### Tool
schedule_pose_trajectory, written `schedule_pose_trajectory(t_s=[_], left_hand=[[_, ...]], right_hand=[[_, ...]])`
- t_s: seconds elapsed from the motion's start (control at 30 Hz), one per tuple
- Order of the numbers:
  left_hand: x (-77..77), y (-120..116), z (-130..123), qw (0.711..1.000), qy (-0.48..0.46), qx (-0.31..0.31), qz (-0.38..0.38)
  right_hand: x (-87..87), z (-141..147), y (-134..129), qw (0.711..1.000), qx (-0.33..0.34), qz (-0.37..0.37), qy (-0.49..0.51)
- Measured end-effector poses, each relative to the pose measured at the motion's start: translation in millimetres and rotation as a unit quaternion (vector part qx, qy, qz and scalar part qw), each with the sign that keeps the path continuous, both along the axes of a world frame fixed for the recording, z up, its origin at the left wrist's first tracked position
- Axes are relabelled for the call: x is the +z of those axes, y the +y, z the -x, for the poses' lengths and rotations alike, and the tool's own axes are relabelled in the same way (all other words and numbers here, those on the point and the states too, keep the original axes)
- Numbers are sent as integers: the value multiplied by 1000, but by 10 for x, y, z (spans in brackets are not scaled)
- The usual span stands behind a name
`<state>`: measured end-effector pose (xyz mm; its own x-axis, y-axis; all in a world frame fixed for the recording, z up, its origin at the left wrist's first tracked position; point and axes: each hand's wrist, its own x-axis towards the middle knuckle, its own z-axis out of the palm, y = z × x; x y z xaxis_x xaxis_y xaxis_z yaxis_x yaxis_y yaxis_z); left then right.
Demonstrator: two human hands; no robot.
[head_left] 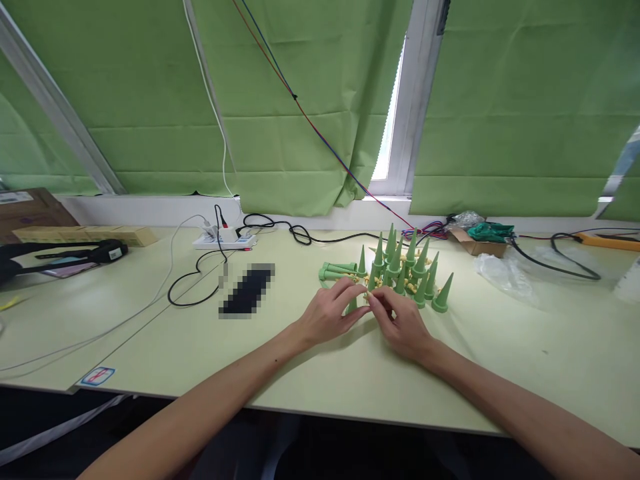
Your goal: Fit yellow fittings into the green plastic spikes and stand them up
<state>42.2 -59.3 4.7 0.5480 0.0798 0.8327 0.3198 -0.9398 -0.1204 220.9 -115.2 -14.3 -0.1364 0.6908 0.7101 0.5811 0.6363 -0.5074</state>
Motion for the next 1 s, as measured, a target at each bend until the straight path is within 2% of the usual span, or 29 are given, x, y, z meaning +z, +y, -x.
schedule_pose_trajectory(t_s=[0.2, 0.3, 0.5, 0.6, 0.87, 1.0], left_hand=[[-4, -7, 0, 999, -8, -9, 32], [-25, 4, 1, 995, -30, 0, 97], [-27, 57, 10, 970, -94, 63, 213], [-16, 77, 8, 965, -69, 79, 242], [-19, 65, -17, 954, 35, 49, 294], [10, 37, -24, 947, 63, 54, 311]], right_hand=[[33, -11, 12, 1000, -6, -15, 3], [39, -24, 20, 999, -20, -21, 14], [56, -56, 36, 999, -38, -10, 28], [72, -61, 39, 999, -41, -8, 29], [82, -58, 33, 999, -31, 2, 39], [80, -58, 35, 999, -29, -5, 36]])
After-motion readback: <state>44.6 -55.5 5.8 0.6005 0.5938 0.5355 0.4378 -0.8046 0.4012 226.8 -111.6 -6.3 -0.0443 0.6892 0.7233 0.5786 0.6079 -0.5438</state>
